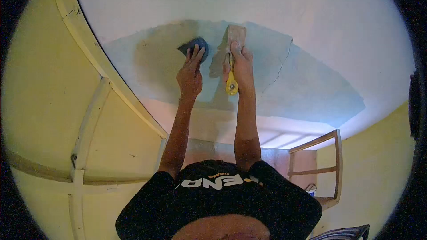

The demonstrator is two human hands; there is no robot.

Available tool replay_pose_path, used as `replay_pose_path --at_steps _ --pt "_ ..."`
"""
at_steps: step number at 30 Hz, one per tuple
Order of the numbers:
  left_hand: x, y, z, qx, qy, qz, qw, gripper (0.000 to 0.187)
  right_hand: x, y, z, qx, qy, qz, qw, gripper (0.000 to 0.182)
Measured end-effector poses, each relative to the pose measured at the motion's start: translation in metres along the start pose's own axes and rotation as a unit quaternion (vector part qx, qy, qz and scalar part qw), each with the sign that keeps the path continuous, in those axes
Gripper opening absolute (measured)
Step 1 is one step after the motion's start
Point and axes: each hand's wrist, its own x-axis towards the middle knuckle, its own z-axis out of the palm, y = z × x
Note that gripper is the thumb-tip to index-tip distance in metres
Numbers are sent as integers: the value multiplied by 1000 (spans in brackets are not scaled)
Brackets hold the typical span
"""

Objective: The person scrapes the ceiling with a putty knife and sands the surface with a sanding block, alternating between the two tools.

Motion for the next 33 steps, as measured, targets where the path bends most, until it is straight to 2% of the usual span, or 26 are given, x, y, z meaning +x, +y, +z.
replay_pose_path --at_steps 3,6,12,17,21,23,26,29,32,33 --pt "-1 3 -2 -10 -9 -15 1000 57 9 -9 9 29 15 -27 999 35" --pt "-4 2 -4 -20 -12 -18 1000 58 10 9 4 -42 33 -23 998 34" --pt "-4 1 -1 -17 -6 -11 1000 59 10 1 11 13 21 -29 999 35" --pt "-1 5 -1 -18 -24 -48 998 58 6 -10 3 6 -20 19 1000 34" --pt "-5 2 0 -32 0 -14 999 58 7 -1 9 -20 4 -17 1000 34" --pt "0 2 0 -31 3 -12 999 58 5 -12 6 -20 -16 -8 1000 35" --pt "-3 -4 -1 6 -25 -7 1000 68 10 -8 8 -26 1 -3 1000 35" --pt "-2 -7 1 1 -8 18 1000 71 4 -4 4 -13 -2 -8 1000 35" --pt "0 2 -3 -17 -19 -29 999 59 6 -10 10 -8 17 -5 1000 35" --pt "1 1 -1 -23 -7 -14 1000 59 7 -11 12 -11 32 0 999 35"
